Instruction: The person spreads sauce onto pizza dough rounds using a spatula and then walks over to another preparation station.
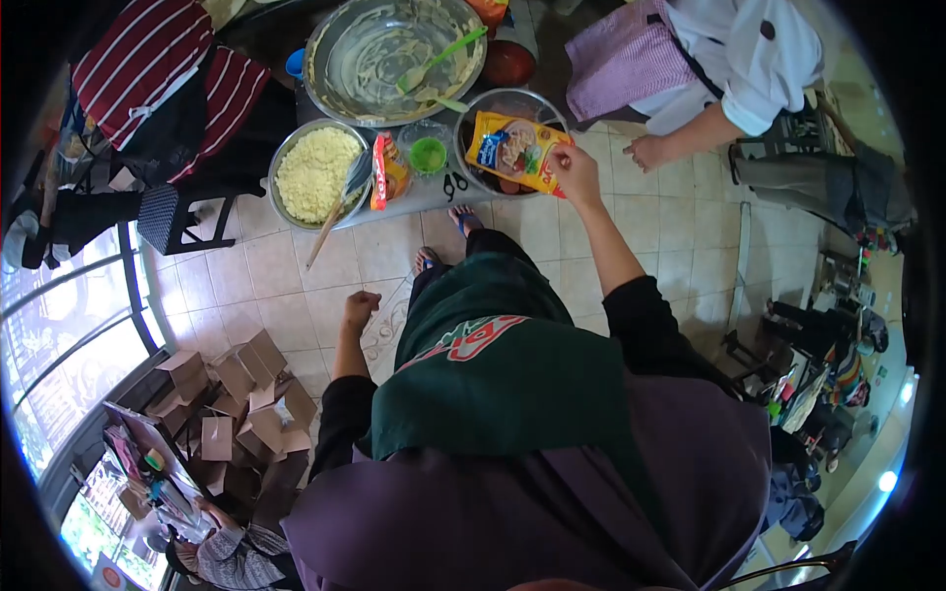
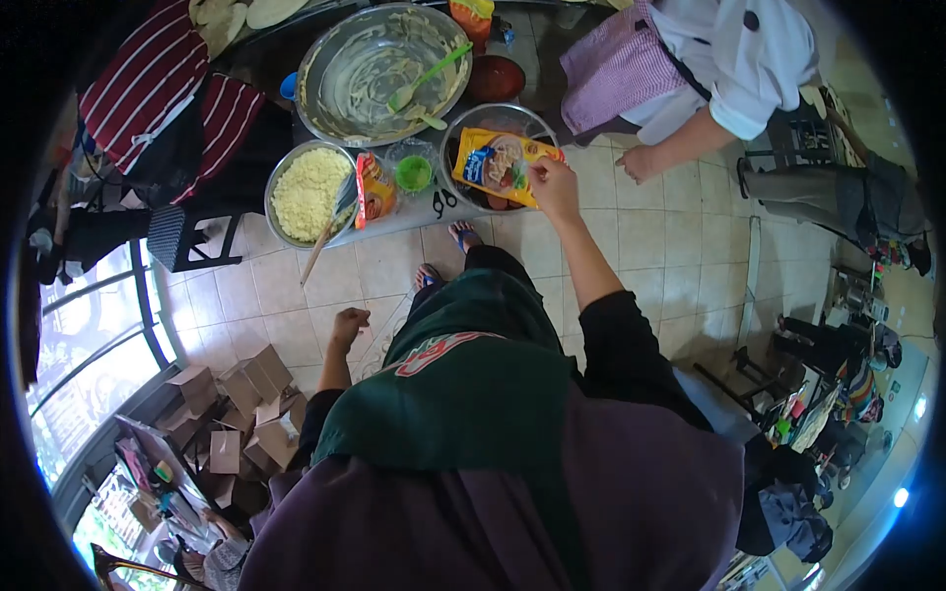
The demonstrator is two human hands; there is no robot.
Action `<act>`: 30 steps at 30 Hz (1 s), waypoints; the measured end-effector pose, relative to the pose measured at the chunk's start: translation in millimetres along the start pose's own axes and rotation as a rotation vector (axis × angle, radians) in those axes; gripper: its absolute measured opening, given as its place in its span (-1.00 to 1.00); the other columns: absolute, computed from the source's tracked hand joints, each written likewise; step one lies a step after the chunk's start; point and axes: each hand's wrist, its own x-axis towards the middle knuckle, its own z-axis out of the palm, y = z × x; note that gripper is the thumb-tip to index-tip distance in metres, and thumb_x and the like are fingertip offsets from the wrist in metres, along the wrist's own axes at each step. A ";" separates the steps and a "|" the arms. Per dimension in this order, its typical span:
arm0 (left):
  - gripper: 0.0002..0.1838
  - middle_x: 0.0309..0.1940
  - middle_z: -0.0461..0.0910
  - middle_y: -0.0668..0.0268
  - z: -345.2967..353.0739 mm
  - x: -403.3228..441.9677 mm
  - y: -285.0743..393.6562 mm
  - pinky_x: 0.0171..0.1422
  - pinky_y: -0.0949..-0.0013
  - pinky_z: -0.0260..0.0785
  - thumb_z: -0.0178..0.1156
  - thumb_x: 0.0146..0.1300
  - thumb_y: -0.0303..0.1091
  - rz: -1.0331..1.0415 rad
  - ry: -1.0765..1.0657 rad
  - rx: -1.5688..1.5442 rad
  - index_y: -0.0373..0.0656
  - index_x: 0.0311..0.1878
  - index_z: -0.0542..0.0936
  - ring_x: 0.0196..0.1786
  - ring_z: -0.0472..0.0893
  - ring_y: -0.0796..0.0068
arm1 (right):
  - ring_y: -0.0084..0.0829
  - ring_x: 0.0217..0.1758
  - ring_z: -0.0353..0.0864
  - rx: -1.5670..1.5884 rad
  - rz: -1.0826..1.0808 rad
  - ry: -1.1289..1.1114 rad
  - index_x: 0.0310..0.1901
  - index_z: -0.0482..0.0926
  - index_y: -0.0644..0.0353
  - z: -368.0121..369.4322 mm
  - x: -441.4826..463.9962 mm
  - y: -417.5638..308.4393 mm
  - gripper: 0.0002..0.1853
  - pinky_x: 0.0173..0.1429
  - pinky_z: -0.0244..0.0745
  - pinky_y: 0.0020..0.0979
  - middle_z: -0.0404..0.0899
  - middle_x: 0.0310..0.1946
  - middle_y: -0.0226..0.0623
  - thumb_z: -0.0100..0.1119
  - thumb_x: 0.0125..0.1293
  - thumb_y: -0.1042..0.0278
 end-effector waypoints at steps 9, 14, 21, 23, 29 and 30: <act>-0.74 -0.56 0.61 0.25 17.0 19.1 27.9 -0.33 0.43 0.39 0.31 0.08 -0.25 0.099 -0.126 0.212 -0.30 -0.40 0.63 -0.48 0.55 0.53 | -0.17 -0.20 0.54 -0.515 0.360 -0.433 -0.47 0.60 0.11 5.1 -234.9 150.8 -0.84 -0.10 0.45 -0.22 0.58 -0.41 -0.17 0.34 -0.13 0.31; -0.66 -0.60 0.62 0.24 34.4 26.5 39.6 -0.30 0.43 0.39 0.24 0.14 -0.14 0.200 -0.234 0.339 -0.30 -0.40 0.66 -0.49 0.57 0.50 | -0.15 -0.11 0.52 -0.477 0.522 -0.487 -0.44 0.60 0.13 -5.2 -289.7 133.9 -0.79 -0.01 0.44 -0.24 0.59 -0.37 -0.14 0.37 -0.14 0.28; -0.53 -0.65 0.60 0.22 43.2 24.7 66.1 -0.25 0.38 0.41 0.08 0.24 0.01 0.188 -0.160 0.448 -0.24 -0.46 0.67 -0.50 0.59 0.44 | -0.16 -0.15 0.50 -0.318 0.447 -0.222 -0.39 0.58 0.16 2.7 -256.8 150.0 -0.74 -0.04 0.43 -0.23 0.57 -0.39 -0.14 0.36 -0.12 0.24; -0.51 -0.64 0.60 0.20 48.5 30.4 70.9 -0.27 0.35 0.43 0.05 0.26 0.04 0.168 -0.156 0.443 -0.23 -0.46 0.68 -0.51 0.59 0.42 | -0.17 -0.15 0.49 -0.263 0.415 -0.155 -0.39 0.57 0.16 -2.3 -240.4 149.9 -0.74 -0.05 0.43 -0.23 0.56 -0.39 -0.13 0.36 -0.11 0.23; -0.57 -0.60 0.60 0.18 97.4 51.1 69.9 -0.32 0.29 0.44 0.27 0.05 0.06 0.273 -0.023 0.534 -0.20 -0.42 0.59 -0.52 0.59 0.40 | -0.13 -0.17 0.48 -0.208 0.389 -0.099 -0.40 0.57 0.13 -48.6 -227.5 185.6 -0.77 -0.07 0.42 -0.23 0.51 -0.38 -0.08 0.32 -0.07 0.22; -0.59 -0.60 0.60 0.20 113.5 50.4 74.5 -0.31 0.29 0.44 0.32 -0.01 0.02 0.262 -0.020 0.536 -0.19 -0.42 0.57 -0.51 0.59 0.39 | -0.12 -0.16 0.48 -0.215 0.395 -0.094 -0.41 0.57 0.14 -63.6 -229.4 196.0 -0.77 -0.06 0.43 -0.22 0.52 -0.38 -0.07 0.32 -0.07 0.22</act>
